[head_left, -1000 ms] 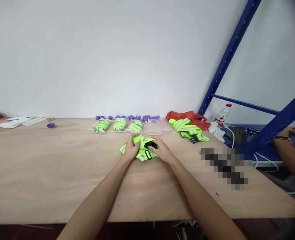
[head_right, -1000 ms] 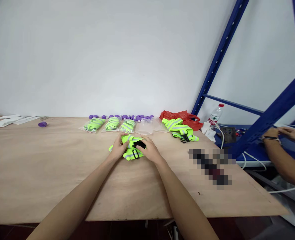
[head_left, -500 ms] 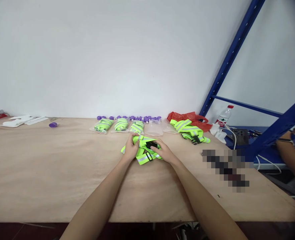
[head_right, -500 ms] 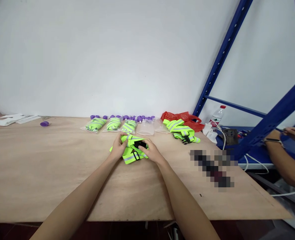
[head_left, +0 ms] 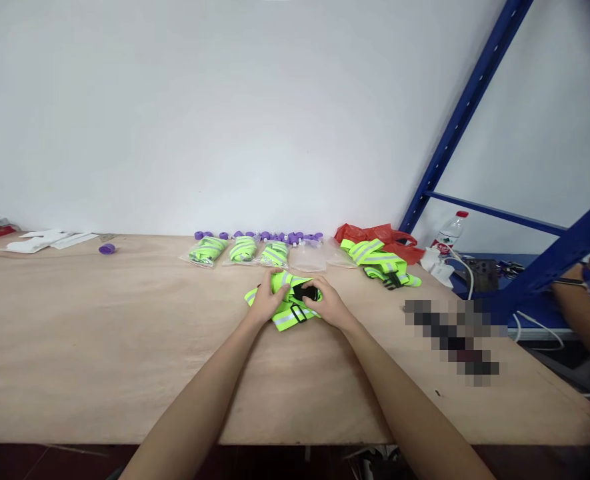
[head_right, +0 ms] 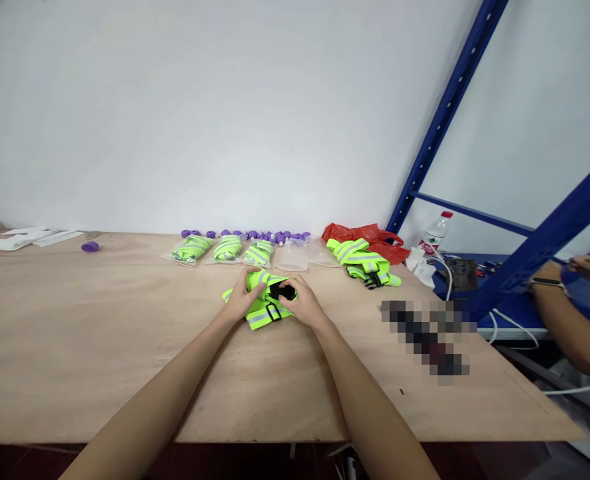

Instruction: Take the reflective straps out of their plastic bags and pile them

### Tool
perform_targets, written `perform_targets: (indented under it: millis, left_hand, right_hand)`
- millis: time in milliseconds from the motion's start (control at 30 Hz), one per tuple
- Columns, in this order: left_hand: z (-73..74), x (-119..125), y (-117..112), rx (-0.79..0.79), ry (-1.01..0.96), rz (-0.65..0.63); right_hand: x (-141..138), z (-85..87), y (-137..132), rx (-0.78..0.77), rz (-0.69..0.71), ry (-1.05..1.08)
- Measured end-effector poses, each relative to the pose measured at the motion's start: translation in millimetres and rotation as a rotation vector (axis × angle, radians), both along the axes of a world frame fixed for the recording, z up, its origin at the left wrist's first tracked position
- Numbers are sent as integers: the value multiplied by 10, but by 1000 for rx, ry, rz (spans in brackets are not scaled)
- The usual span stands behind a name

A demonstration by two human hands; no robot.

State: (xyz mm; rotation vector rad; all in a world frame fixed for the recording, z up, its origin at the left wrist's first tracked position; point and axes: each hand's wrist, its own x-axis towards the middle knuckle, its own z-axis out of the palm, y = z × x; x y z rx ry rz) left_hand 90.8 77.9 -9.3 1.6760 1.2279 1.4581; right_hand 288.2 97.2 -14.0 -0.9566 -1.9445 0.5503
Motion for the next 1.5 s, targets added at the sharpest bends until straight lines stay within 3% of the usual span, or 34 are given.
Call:
perform_targets:
  millis: [300,467,667,1067,1500]
  left_hand:
    - [65,-51,-49,-50,167,-176]
    - [133,-37,-71,7,262,-148]
    - [103,-43,-65,28,279,-171]
    - [116,-1,-85,45,250,-117]
    - [176,-77,-66,22,173,-75]
  right_hand:
    - [-16,0,-20,60,-17,-45]
    - [-22,6,-28,54,1,-46]
    - [-24,14,-38,3,-3,-75]
    - [-37,75,-42,13,-10,-26]
    - [-4,109,-50,-18,89,-8]
